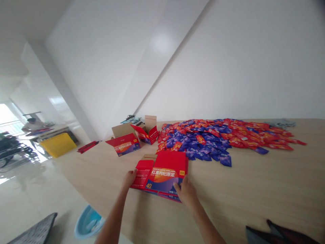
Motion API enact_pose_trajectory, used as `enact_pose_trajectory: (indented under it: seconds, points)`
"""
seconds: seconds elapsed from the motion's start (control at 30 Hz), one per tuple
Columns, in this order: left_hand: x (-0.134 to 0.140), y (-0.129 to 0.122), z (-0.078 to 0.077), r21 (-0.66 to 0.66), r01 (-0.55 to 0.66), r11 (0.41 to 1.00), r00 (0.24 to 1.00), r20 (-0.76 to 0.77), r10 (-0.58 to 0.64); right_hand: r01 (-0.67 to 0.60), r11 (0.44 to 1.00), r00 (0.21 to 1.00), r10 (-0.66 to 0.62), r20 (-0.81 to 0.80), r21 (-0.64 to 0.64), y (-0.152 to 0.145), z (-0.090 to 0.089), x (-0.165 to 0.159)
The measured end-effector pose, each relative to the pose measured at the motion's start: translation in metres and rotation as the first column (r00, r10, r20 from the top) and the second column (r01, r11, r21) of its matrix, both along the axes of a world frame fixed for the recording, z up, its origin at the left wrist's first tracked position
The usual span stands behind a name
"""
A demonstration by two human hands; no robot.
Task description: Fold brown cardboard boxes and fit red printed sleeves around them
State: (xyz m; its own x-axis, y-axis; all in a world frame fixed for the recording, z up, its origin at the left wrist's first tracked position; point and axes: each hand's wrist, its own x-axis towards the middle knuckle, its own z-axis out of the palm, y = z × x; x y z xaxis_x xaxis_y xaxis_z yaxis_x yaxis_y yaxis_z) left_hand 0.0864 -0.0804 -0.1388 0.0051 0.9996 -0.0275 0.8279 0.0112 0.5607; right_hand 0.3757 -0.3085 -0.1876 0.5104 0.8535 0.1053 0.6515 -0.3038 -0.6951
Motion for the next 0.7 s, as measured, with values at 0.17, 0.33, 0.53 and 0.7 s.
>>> enact_pose_trajectory:
  seconds: [0.17, 0.33, 0.53, 0.7]
  points:
    - [0.001, -0.013, 0.023, 0.077, -0.046, 0.996, 0.971, 0.24, 0.026, 0.047, 0.995, 0.997, -0.052, 0.06, 0.088, -0.007, 0.026, 0.008]
    - [0.011, -0.046, 0.062, 0.195, -0.057, 0.979, 0.838, 0.543, -0.059, 0.055, 0.856, 0.933, 0.14, -0.333, 0.515, -0.022, 0.052, 0.016]
    - [0.066, -0.124, 0.076, 0.285, -0.055, 0.957, 0.648, 0.74, -0.183, 0.204, 0.758, 0.84, 0.19, -0.508, 0.62, -0.085, 0.075, 0.052]
    - [0.141, -0.206, 0.042, 0.164, -0.02, 0.986, 0.281, 0.948, -0.152, 0.413, 0.706, 0.804, 0.012, -0.594, 0.574, -0.163, 0.067, 0.106]
